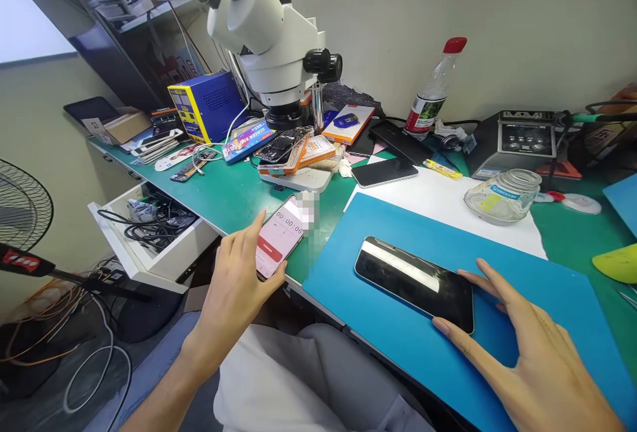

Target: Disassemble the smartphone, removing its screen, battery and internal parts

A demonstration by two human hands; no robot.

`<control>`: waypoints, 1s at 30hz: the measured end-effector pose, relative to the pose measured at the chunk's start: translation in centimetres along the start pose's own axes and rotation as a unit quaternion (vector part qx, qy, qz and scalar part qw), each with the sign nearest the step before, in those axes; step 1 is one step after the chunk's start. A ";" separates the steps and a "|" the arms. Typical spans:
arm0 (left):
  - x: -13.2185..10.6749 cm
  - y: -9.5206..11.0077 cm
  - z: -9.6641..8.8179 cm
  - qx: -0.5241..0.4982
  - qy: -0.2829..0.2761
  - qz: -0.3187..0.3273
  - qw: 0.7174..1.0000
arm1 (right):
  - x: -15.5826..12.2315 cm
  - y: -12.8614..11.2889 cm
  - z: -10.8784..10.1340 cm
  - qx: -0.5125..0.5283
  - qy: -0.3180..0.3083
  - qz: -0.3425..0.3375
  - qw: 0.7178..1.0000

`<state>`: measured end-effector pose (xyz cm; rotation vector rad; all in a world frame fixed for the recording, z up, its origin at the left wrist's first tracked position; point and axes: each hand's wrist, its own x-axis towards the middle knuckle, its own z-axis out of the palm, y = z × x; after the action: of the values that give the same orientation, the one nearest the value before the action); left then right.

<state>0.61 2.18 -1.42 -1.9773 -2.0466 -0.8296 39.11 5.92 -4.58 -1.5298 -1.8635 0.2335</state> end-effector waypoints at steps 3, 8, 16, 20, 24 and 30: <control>-0.1 -0.5 -0.2 0.015 0.015 0.022 1.000 | -0.1 0.2 0.2 -0.028 -0.016 0.005 0.999; -0.1 -1.5 -0.8 0.051 0.023 0.071 0.996 | -0.4 0.7 0.2 -0.038 -0.025 -0.002 0.999; 1.0 -5.9 -1.5 -0.050 -0.091 0.027 0.994 | -0.2 0.5 0.4 -0.051 -0.006 -0.031 0.998; 1.3 -6.3 -1.2 -0.088 -0.126 -0.013 0.988 | -0.2 0.5 0.4 -0.051 -0.010 -0.029 0.998; 1.3 -5.4 -0.5 -0.071 -0.113 -0.031 0.991 | -0.3 0.8 0.3 -0.045 -0.019 -0.003 0.999; 1.7 -4.5 0.2 -0.048 -0.084 -0.039 0.995 | 0.2 0.8 0.0 -0.011 -0.014 0.033 0.999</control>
<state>-3.80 3.93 -1.93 -2.0954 -2.2277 -0.8163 39.73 6.30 -4.91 -1.6121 -1.8450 0.2676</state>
